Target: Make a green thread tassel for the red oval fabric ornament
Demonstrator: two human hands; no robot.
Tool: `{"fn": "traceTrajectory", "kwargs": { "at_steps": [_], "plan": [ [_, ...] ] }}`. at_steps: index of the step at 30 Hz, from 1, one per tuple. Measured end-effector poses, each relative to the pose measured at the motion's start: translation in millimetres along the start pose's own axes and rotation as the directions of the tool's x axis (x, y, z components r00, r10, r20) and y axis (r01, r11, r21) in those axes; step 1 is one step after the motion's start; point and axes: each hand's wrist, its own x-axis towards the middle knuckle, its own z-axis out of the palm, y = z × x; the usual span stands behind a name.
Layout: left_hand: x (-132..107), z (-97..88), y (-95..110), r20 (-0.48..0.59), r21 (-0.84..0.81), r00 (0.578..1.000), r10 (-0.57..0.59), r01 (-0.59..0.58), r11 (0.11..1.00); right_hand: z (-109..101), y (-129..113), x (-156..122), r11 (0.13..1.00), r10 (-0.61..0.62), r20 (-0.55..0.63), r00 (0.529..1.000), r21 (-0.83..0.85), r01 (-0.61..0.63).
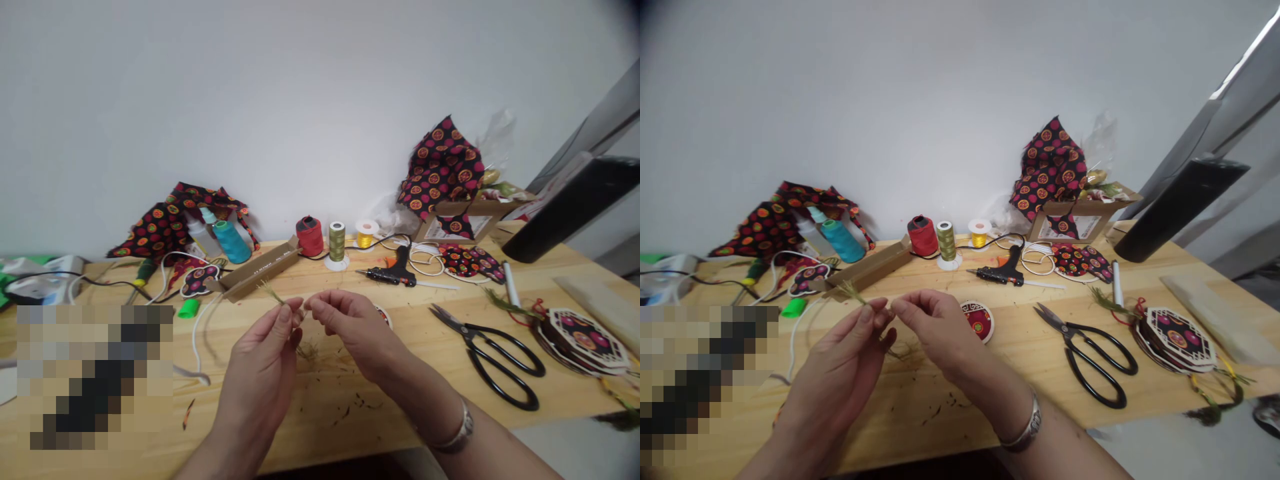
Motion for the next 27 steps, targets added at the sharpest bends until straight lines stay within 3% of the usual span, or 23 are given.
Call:
{"fn": "traceTrajectory", "kwargs": {
  "at_steps": [5,10,14,23,25,27],
  "plan": [
    [-2,0.9,0,0.09,-0.011,0.996,0.026,-0.025,1.0,2,0,0,0.999,0.032,0.028,0.999,0.002,-0.032],
    [-2,2.2,-1,0.092,-0.009,0.996,0.018,-0.017,1.0,2,5,1,0.987,0.004,-0.065,0.998,-0.162,-0.015],
    [-2,1.2,-3,0.09,0.0,0.995,0.033,-0.033,0.999,2,7,-1,0.961,-0.127,-0.016,0.992,-0.249,0.119],
    [2,-3.5,-10,0.01,0.078,0.998,0.063,-0.063,0.995,5,13,-7,0.861,-0.362,-0.129,0.923,-0.426,0.278],
    [3,-4.0,-10,0.01,0.089,0.998,0.07,-0.07,0.994,6,12,-7,0.872,-0.349,-0.159,0.923,-0.416,0.258],
    [3,-3.5,-9,0.017,0.079,0.998,0.067,-0.068,0.995,7,10,-6,0.92,-0.261,-0.174,0.95,-0.344,0.19]
  ]
}}
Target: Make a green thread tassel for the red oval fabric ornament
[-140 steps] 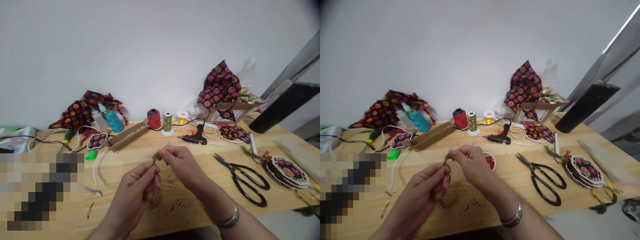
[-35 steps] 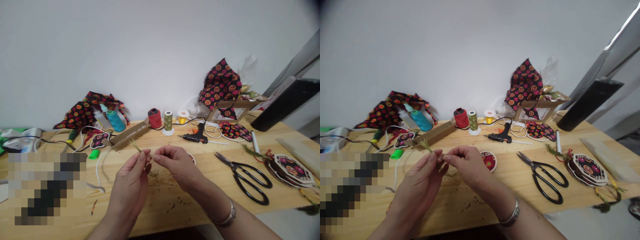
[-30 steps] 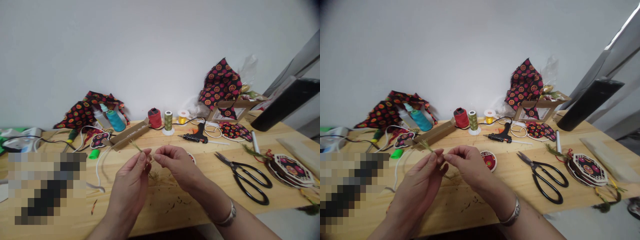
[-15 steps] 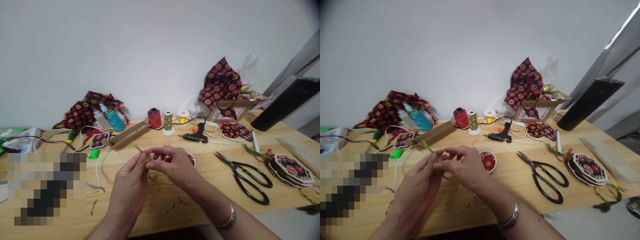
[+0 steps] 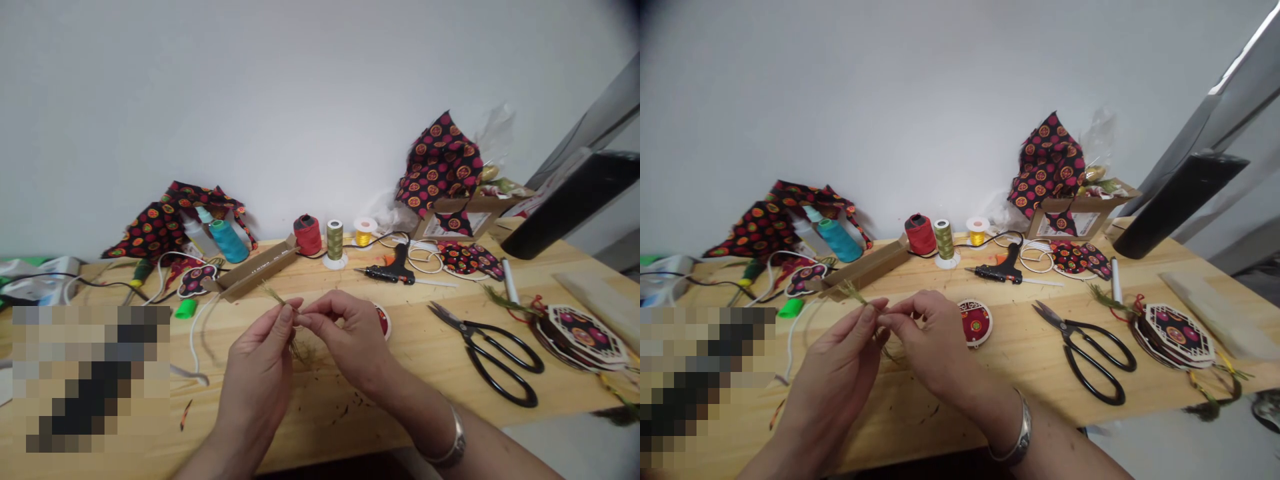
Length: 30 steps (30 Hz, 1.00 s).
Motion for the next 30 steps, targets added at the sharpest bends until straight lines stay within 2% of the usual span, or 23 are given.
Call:
{"fn": "traceTrajectory", "kwargs": {
  "at_steps": [3,6,10,13,15,17,18,19,20,21,22,23,24,25,26,27,28,30],
  "plan": [
    [-1,1.6,3,0.006,-0.023,1.0,-0.024,0.024,0.999,-1,-2,1,0.974,0.136,0.121,0.983,0.164,-0.155],
    [-2,2.8,5,0.007,-0.036,0.999,-0.037,0.037,0.999,-5,-2,1,0.939,0.136,0.209,0.968,0.285,-0.193],
    [0,3.0,6,0.01,-0.042,0.999,-0.031,0.032,0.999,-14,-3,-2,0.941,0.032,0.267,0.963,0.317,-0.119],
    [2,2.9,6,0.009,-0.043,0.999,-0.034,0.034,0.998,-24,-9,-5,0.971,-0.045,0.316,0.948,0.235,-0.032],
    [2,3.0,7,0.005,-0.043,0.999,-0.036,0.036,0.998,-34,-17,-7,0.989,-0.081,0.393,0.916,0.149,0.024],
    [2,3.2,9,0.001,-0.039,1.0,-0.031,0.031,0.999,-45,-26,-9,0.995,-0.102,0.531,0.841,0.054,0.087],
    [2,3.3,9,-0.001,-0.036,1.0,-0.027,0.026,0.999,-51,-30,-10,0.993,-0.095,0.626,0.774,0.01,0.114],
    [1,3.4,10,-0.001,-0.033,1.0,-0.021,0.021,0.999,-56,-33,-10,0.991,-0.07,0.726,0.685,-0.029,0.132],
    [1,3.5,10,-0.001,-0.031,1.0,-0.017,0.017,0.999,-61,-36,-10,0.988,-0.031,0.806,0.591,-0.064,0.14],
    [0,3.5,11,0.0,-0.029,1.0,-0.013,0.013,0.999,-64,-38,-10,0.986,0.013,0.853,0.522,-0.097,0.135],
    [0,3.6,11,0.003,-0.026,1.0,-0.007,0.007,1.0,-66,-38,-9,0.984,0.049,0.862,0.504,-0.129,0.124],
    [0,3.6,11,0.007,-0.02,1.0,0.001,0.0,1.0,-66,-37,-8,0.981,0.073,0.83,0.553,-0.159,0.11],
    [-1,3.6,11,0.012,-0.009,1.0,0.008,-0.008,1.0,-65,-35,-6,0.978,0.082,0.752,0.654,-0.186,0.091],
    [-1,3.5,10,0.018,0.004,1.0,0.015,-0.015,1.0,-62,-33,-3,0.977,0.078,0.635,0.768,-0.201,0.067],
    [-1,3.4,10,0.027,0.021,0.999,0.02,-0.021,1.0,-59,-30,1,0.979,0.066,0.499,0.864,-0.2,0.041],
    [-2,3.2,9,0.038,0.04,0.999,0.022,-0.023,0.999,-54,-27,5,0.982,0.054,0.38,0.923,-0.188,0.02],
    [-3,2.9,8,0.053,0.061,0.998,0.018,-0.021,0.998,-50,-25,8,0.985,0.048,0.29,0.956,-0.172,0.003],
    [-4,1.8,7,0.101,0.102,0.995,0.009,-0.02,0.995,-41,-21,15,0.991,0.06,0.227,0.972,-0.133,-0.03]
  ]
}}
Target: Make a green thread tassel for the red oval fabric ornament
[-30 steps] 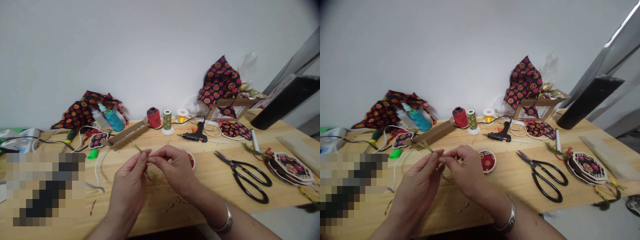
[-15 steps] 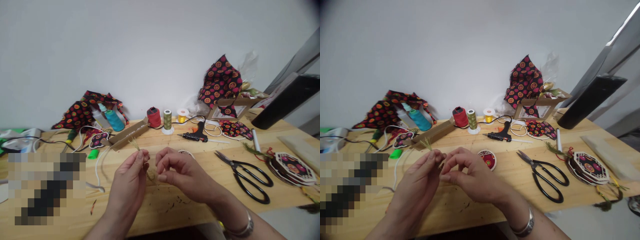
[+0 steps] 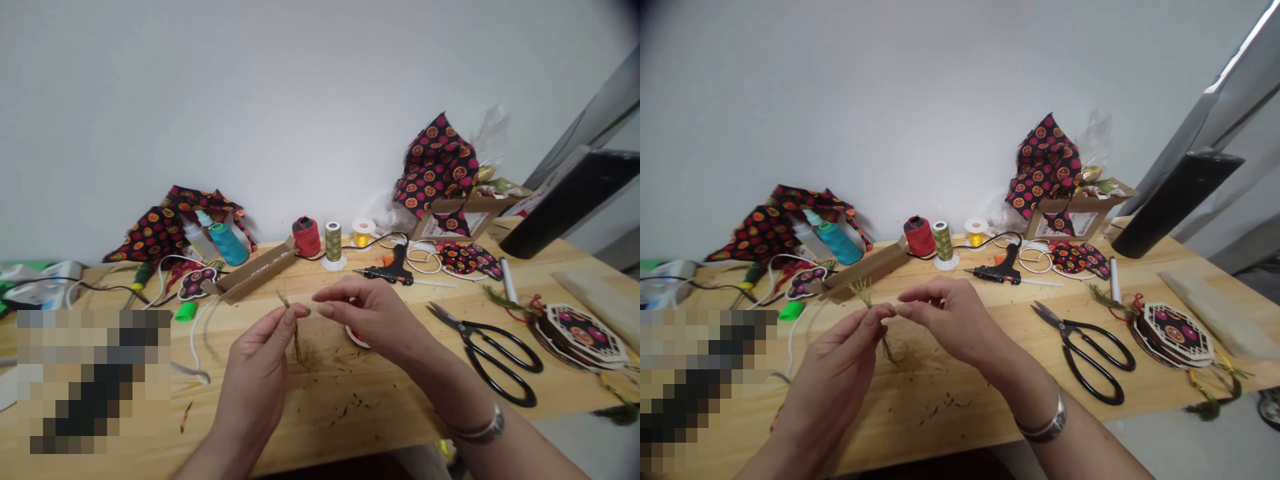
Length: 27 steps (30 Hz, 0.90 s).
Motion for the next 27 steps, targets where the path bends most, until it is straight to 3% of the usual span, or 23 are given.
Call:
{"fn": "traceTrajectory", "kwargs": {
  "at_steps": [5,9,11,15,19,22,24,27],
  "plan": [
    [-4,-7.0,-3,0.12,0.147,0.992,0.03,-0.047,0.988,17,3,12,0.989,0.055,0.1,0.993,0.134,-0.068],
    [-5,-13.1,-6,0.117,0.245,0.992,0.052,-0.08,0.966,24,2,15,0.937,0.035,0.148,0.988,0.338,-0.084],
    [-4,-14.0,-6,0.107,0.261,0.994,0.036,-0.063,0.963,24,1,15,0.938,0.032,0.126,0.991,0.339,-0.073],
    [-2,-11.0,-3,0.086,0.217,0.996,-0.03,0.011,0.976,24,-2,14,0.959,0.036,0.073,0.997,0.279,-0.055],
    [-3,-6.4,2,0.087,0.107,0.989,-0.118,0.108,0.988,27,-3,13,0.934,0.086,0.073,0.994,0.341,-0.106],
    [-3,-5.0,5,0.097,0.073,0.989,-0.112,0.105,0.992,30,-3,13,0.914,0.092,0.095,0.991,0.387,-0.122],
    [-3,-5.4,5,0.077,0.078,0.992,-0.101,0.095,0.992,31,-1,14,0.917,0.068,0.045,0.997,0.391,-0.081],
    [0,-7.1,4,0.019,0.059,0.997,-0.078,0.077,0.995,30,5,17,0.918,0.048,-0.13,0.99,0.396,0.008]
  ]
}}
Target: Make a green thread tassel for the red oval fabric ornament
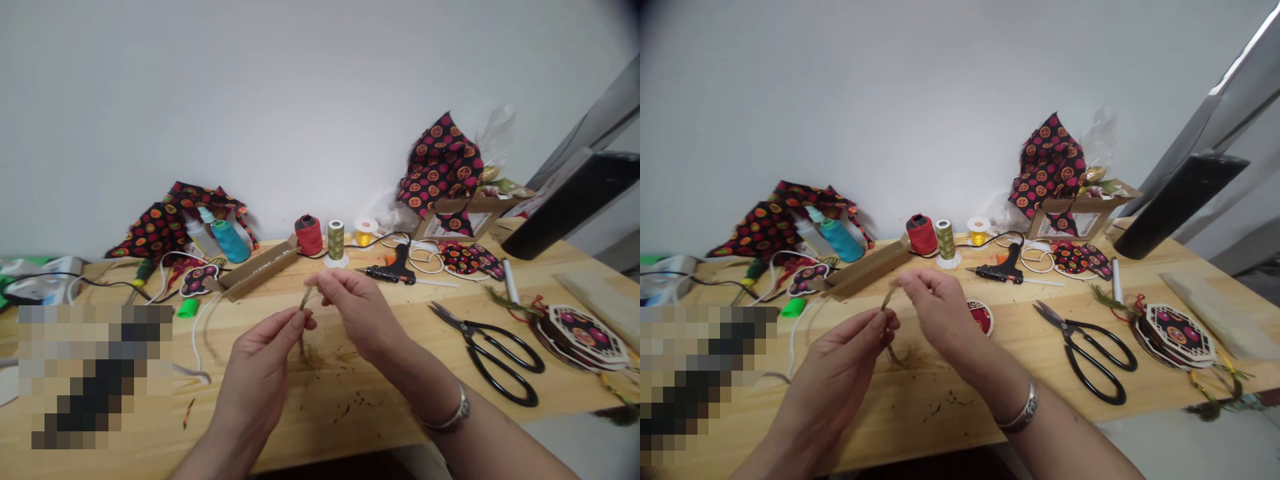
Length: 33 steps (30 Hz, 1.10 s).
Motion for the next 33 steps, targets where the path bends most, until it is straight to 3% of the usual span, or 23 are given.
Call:
{"fn": "traceTrajectory", "kwargs": {
  "at_steps": [2,6,10,14,21,33],
  "plan": [
    [2,-0.6,0,-0.014,-0.027,0.997,0.071,-0.071,0.997,-1,5,1,0.998,0.014,-0.018,1.0,0.066,-0.013],
    [6,1.3,1,-0.031,-0.055,0.985,0.172,-0.174,0.983,3,14,-2,0.978,0.055,0.167,0.984,0.188,-0.087],
    [5,3.1,3,-0.036,-0.125,0.988,0.151,-0.154,0.98,8,14,-6,0.964,0.028,0.29,0.956,0.244,-0.103],
    [4,1.8,2,-0.029,-0.208,0.997,0.075,-0.08,0.975,7,8,-7,0.981,0.061,0.343,0.937,0.152,-0.119],
    [3,1.3,3,-0.009,-0.29,1.0,0.023,-0.024,0.957,5,8,-7,0.996,0.084,0.29,0.953,-0.013,-0.083],
    [-6,-1.1,22,0.024,-0.315,0.985,0.169,-0.153,0.937,-18,4,-3,0.978,0.144,0.219,0.965,-0.182,-0.105]
  ]
}}
